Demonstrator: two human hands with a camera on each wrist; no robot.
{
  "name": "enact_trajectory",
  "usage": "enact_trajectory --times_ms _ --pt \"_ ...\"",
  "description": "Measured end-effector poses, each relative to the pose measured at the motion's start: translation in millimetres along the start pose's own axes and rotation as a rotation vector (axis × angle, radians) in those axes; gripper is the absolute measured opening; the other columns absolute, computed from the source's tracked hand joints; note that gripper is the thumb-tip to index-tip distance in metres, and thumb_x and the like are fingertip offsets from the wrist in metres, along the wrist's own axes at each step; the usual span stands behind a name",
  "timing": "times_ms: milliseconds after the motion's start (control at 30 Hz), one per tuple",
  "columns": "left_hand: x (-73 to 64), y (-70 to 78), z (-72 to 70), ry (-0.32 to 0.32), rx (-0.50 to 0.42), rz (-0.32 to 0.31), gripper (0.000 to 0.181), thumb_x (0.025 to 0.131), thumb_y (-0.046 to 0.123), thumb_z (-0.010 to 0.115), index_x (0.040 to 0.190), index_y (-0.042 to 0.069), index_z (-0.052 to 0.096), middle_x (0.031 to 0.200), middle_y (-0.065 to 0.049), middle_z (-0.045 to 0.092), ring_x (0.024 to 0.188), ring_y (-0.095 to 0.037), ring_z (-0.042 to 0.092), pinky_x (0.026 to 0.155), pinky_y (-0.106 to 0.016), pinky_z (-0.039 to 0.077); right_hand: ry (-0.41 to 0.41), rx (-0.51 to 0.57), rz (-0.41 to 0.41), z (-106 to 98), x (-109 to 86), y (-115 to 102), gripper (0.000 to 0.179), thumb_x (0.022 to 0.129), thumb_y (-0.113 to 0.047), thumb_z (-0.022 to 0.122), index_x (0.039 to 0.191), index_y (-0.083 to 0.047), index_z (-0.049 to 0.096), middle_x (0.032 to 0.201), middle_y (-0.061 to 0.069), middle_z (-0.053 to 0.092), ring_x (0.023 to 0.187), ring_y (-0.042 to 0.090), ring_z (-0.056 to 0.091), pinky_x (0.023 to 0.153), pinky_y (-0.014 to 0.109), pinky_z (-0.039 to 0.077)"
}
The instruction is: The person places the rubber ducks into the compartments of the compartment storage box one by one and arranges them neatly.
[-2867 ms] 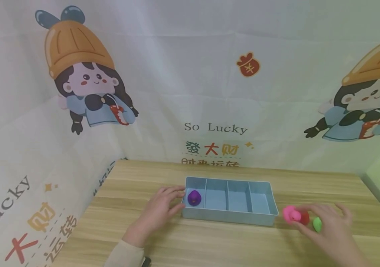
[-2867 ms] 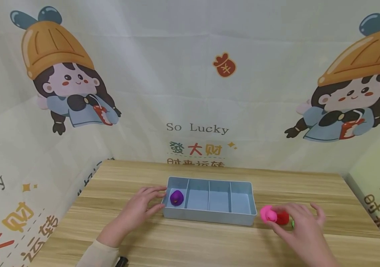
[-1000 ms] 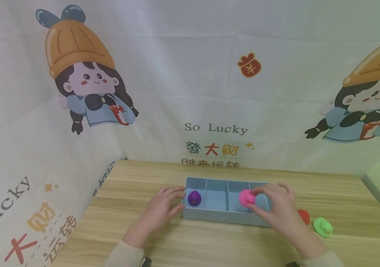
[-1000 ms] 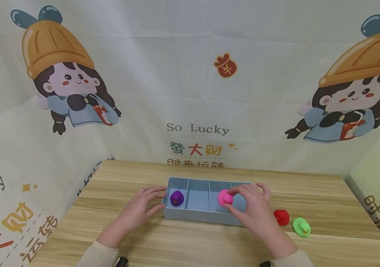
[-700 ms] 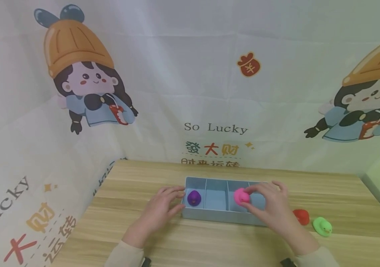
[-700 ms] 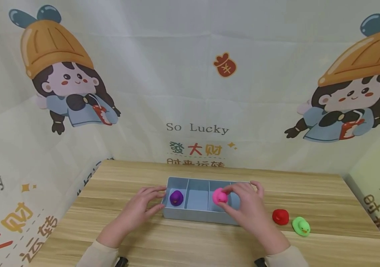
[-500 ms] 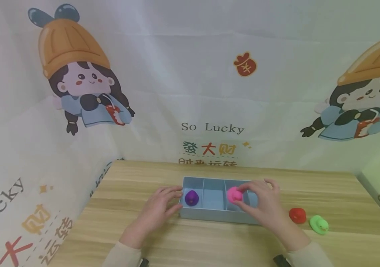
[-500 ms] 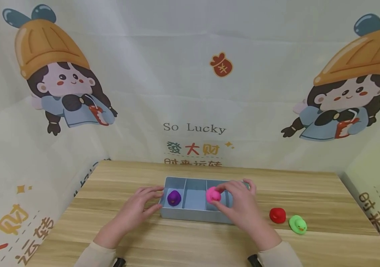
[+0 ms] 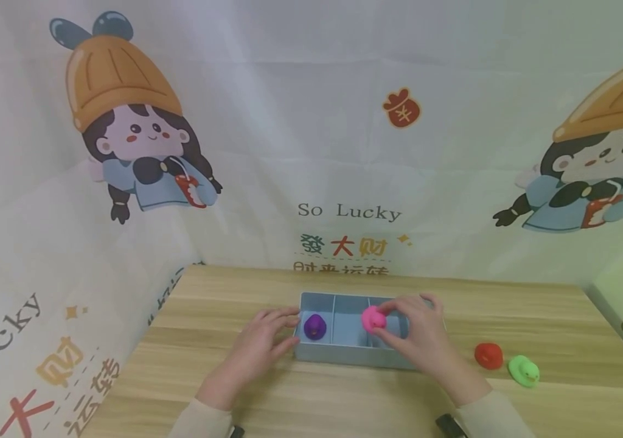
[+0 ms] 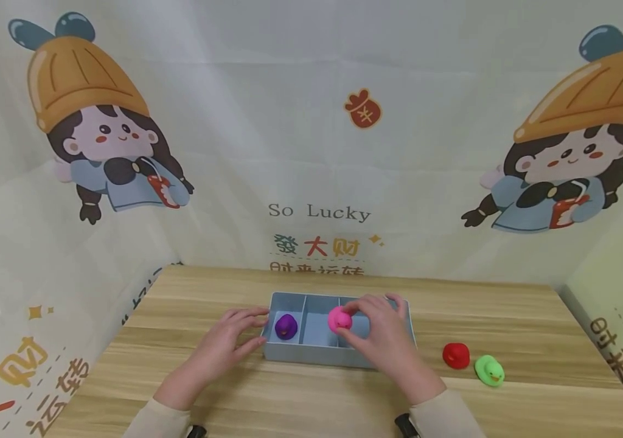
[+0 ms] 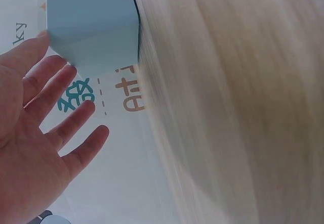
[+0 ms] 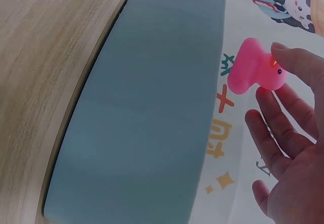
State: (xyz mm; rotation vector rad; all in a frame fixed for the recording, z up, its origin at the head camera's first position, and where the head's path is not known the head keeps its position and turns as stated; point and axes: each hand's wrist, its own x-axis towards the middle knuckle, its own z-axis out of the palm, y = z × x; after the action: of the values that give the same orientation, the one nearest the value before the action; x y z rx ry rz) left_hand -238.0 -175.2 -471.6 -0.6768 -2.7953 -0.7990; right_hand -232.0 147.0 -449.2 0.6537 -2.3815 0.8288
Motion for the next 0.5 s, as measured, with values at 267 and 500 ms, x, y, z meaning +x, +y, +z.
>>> enact_trajectory --times_ms 267,500 --pt "0.7 0.5 -1.5 0.006 0.006 0.004 0.043 0.094 0.024 0.075 0.132 0.008 0.067 0.148 -0.005 0.061 0.137 -0.032 0.053 0.117 -0.057 0.043 -0.048 0.000 0.016 7 9.8 -2 0.037 0.076 -0.028 0.093 0.104 -0.015 0.073 0.102 -0.004 0.075 0.101 0.018 0.068 0.113 0.059 0.027" --pt "0.4 1.7 -2.6 -0.011 0.016 -0.001 0.043 0.094 0.026 0.075 0.132 0.008 0.067 0.148 -0.005 0.061 0.138 -0.031 0.053 0.118 -0.056 0.043 -0.072 0.003 0.041 12 12.6 -4 0.038 0.075 -0.027 0.093 0.104 -0.015 0.072 0.102 -0.003 0.075 0.099 0.018 0.069 0.113 0.059 0.028"
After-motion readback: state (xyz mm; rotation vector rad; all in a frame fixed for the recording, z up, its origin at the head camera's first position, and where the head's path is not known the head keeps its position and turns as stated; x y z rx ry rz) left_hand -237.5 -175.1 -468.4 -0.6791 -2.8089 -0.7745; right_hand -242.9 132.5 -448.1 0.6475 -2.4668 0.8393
